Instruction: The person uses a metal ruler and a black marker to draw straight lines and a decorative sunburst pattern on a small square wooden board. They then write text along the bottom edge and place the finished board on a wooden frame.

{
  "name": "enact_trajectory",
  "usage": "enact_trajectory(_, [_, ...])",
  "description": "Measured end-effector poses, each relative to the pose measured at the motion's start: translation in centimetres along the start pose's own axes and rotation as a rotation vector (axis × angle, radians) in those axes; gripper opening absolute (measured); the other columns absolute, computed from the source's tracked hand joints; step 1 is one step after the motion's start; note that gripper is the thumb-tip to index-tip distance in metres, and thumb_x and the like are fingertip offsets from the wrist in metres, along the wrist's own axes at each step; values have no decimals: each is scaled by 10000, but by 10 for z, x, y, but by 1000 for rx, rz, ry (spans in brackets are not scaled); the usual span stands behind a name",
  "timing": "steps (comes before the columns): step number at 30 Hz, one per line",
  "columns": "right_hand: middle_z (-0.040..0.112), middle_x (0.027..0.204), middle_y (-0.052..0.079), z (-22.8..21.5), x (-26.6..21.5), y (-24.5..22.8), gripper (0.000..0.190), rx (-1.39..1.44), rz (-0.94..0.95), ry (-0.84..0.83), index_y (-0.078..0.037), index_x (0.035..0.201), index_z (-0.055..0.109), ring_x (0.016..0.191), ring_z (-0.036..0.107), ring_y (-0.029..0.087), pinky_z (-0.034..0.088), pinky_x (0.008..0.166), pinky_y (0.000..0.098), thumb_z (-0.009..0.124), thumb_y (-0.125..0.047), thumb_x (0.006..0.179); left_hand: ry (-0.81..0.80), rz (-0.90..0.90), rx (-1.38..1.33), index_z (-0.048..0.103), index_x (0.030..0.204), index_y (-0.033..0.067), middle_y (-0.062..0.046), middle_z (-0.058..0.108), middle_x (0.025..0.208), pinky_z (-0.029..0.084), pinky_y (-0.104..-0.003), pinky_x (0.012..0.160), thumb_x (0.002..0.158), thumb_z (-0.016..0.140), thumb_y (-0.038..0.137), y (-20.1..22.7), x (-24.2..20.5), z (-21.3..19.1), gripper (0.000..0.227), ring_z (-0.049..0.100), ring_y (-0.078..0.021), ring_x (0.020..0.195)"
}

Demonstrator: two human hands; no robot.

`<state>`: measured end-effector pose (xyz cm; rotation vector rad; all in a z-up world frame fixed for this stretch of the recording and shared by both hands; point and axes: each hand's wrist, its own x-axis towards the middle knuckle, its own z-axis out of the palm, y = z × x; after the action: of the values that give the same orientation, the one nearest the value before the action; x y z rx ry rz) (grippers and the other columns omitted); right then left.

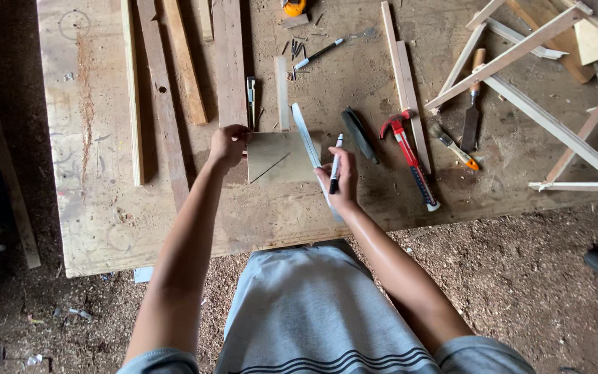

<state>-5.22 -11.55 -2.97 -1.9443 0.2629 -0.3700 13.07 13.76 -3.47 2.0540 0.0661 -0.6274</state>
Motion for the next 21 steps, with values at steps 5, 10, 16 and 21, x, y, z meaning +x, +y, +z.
enact_trajectory(5, [552, 1330, 110, -29, -7, -14, 567, 196, 60, 134, -60, 1328, 509, 920, 686, 157, 595, 796, 287, 794, 63, 854, -213, 150, 300, 761, 1143, 138, -74, 783, 1044, 591, -349, 711, 961, 690, 253, 24, 30, 15, 227, 737, -201, 814])
enact_trajectory(10, [553, 1310, 131, -49, -13, -17, 578, 24, 65, 287, -53, 1351, 509, 963, 705, 184, 603, 828, 298, 804, 64, 869, -64, 264, 302, 741, 1190, 80, -133, 777, 1096, 579, -396, 851, 978, 673, 268, 30, 40, 56, 291, 737, -275, 948])
enact_trajectory(16, [520, 1340, 157, -59, -19, -13, 579, 2, 93, 382, -48, 1357, 490, 989, 694, 215, 616, 844, 309, 792, 57, 874, 153, 567, 206, 702, 1241, 57, -177, 741, 1136, 545, -438, 939, 1005, 672, 253, 9, 7, 69, 309, 700, -355, 1056])
enact_trajectory(21, [560, 1328, 148, -31, 5, -10, 601, 95, 121, 244, -68, 1341, 503, 953, 710, 198, 619, 800, 297, 821, 44, 844, 291, 72, 211, 710, 1068, 59, -110, 785, 1020, 602, -430, 836, 947, 710, 315, -16, -45, 72, 284, 756, -301, 928])
